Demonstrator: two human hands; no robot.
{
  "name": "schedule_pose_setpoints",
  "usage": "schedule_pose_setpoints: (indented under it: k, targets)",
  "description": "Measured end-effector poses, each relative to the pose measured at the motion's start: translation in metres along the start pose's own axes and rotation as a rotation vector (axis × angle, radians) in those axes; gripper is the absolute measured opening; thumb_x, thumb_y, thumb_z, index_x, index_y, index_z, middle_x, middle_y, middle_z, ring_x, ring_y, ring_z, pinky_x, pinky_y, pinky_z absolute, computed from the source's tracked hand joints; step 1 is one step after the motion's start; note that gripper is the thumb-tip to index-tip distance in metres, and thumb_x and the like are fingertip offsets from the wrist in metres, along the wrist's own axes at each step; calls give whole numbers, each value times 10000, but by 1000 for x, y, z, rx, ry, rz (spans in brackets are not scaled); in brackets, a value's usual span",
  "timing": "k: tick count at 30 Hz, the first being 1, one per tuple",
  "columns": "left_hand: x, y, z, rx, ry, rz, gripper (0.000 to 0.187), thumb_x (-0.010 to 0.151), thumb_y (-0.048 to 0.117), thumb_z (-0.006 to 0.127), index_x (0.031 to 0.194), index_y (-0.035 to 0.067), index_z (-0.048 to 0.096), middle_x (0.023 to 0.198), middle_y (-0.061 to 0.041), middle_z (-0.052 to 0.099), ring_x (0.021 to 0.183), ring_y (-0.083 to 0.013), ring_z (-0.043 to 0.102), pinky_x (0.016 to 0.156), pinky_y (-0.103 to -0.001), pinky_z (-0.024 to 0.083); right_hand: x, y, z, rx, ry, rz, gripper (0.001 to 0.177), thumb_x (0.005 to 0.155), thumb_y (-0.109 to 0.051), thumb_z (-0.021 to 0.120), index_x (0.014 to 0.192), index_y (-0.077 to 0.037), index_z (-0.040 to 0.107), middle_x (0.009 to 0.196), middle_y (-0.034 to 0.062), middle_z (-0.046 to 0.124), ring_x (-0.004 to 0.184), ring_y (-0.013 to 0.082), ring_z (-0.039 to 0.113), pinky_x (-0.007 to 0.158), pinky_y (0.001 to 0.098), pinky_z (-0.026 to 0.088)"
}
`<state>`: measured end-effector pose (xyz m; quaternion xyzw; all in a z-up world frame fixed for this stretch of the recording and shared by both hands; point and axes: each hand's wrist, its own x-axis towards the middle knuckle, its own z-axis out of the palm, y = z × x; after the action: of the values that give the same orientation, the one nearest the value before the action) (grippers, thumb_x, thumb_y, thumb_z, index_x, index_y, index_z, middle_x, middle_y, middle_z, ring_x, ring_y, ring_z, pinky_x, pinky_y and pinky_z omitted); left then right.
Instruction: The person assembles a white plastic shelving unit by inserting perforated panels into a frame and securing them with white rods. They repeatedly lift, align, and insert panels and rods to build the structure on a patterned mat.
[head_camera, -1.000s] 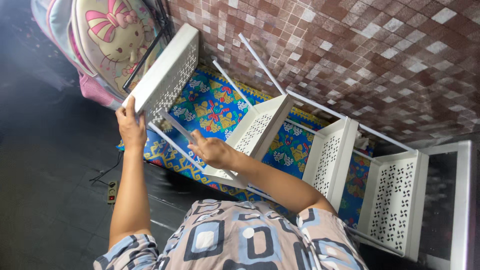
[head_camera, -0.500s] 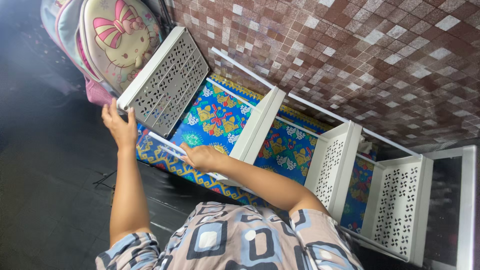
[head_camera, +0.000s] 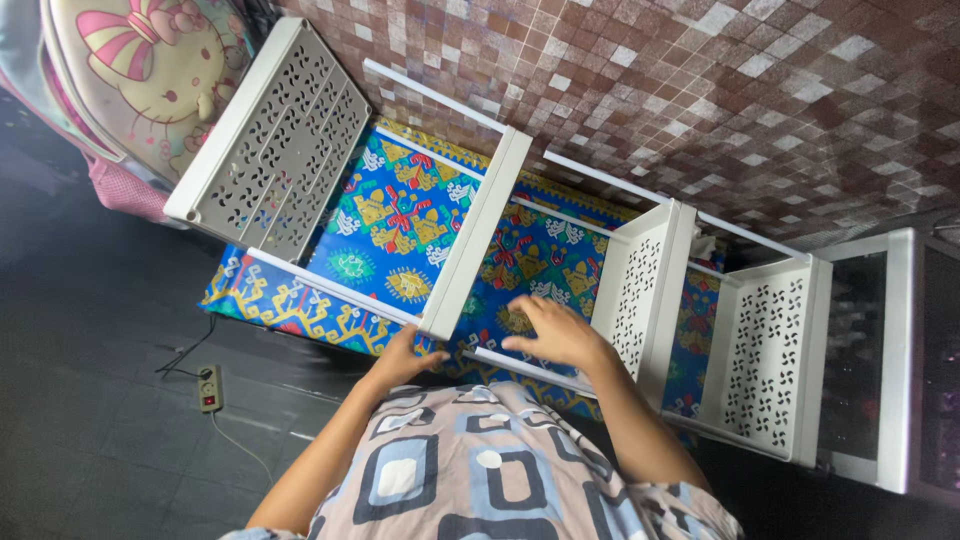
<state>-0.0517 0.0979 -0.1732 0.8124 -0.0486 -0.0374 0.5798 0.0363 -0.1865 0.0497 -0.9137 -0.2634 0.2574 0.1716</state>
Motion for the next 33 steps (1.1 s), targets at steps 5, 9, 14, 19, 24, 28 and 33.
schedule_pose_setpoints:
  k: [5, 9, 14, 19, 24, 28, 33]
  targets:
    - [43, -50, 24, -61, -304, -166, 415, 801, 110, 805, 1204, 65, 716, 1079, -98, 800, 1022, -212, 736, 907, -355, 559, -47, 12, 65, 411, 10, 201, 322, 978, -384, 621, 1177, -136, 669, 868, 105, 779, 746, 254, 760, 671, 398, 551]
    - [62, -78, 44, -308, -414, -176, 307, 879, 58, 735, 1186, 50, 733, 1123, -48, 787, 1053, -148, 721, 925, -309, 555, -51, 8, 80, 266, 321, 72, 195, 977, -312, 655, 1082, -166, 729, 747, 105, 730, 646, 263, 719, 574, 396, 524]
    - [61, -73, 49, -171, -445, -233, 243, 927, 79, 716, 1164, 42, 753, 1090, -42, 786, 1018, -116, 705, 895, -296, 557, -51, 6, 70, 289, 495, -52, 175, 960, -278, 685, 1055, -141, 738, 813, 116, 739, 678, 274, 723, 561, 373, 539]
    - [61, -51, 35, -188, -450, -253, 226, 933, 102, 725, 1145, 32, 764, 1073, -49, 795, 1010, -122, 710, 891, -299, 564, -51, 5, 59, 301, 404, -16, 175, 967, -276, 673, 1070, -148, 734, 780, 107, 739, 641, 259, 716, 549, 369, 525]
    - [60, -48, 24, -186, -427, -289, 234, 925, 80, 717, 1149, 31, 766, 1067, -47, 796, 1004, -115, 714, 888, -307, 568, -54, 3, 56, 303, 412, -21, 173, 972, -268, 678, 1073, -140, 737, 782, 111, 736, 641, 269, 709, 556, 376, 522]
    - [60, -46, 22, -301, -418, -301, 244, 909, 72, 723, 1148, 35, 759, 1082, -38, 791, 1015, -112, 712, 906, -310, 568, -56, 4, 55, 307, 424, -15, 184, 965, -277, 679, 1069, -136, 735, 798, 102, 741, 652, 266, 720, 562, 375, 534]
    - [60, -33, 19, -190, -419, -279, 230, 914, 81, 739, 1139, 47, 770, 1072, -46, 793, 1015, -121, 704, 891, -322, 565, -56, 4, 55, 287, 457, -22, 194, 961, -290, 685, 1066, -136, 739, 833, 100, 756, 687, 274, 734, 581, 376, 552]
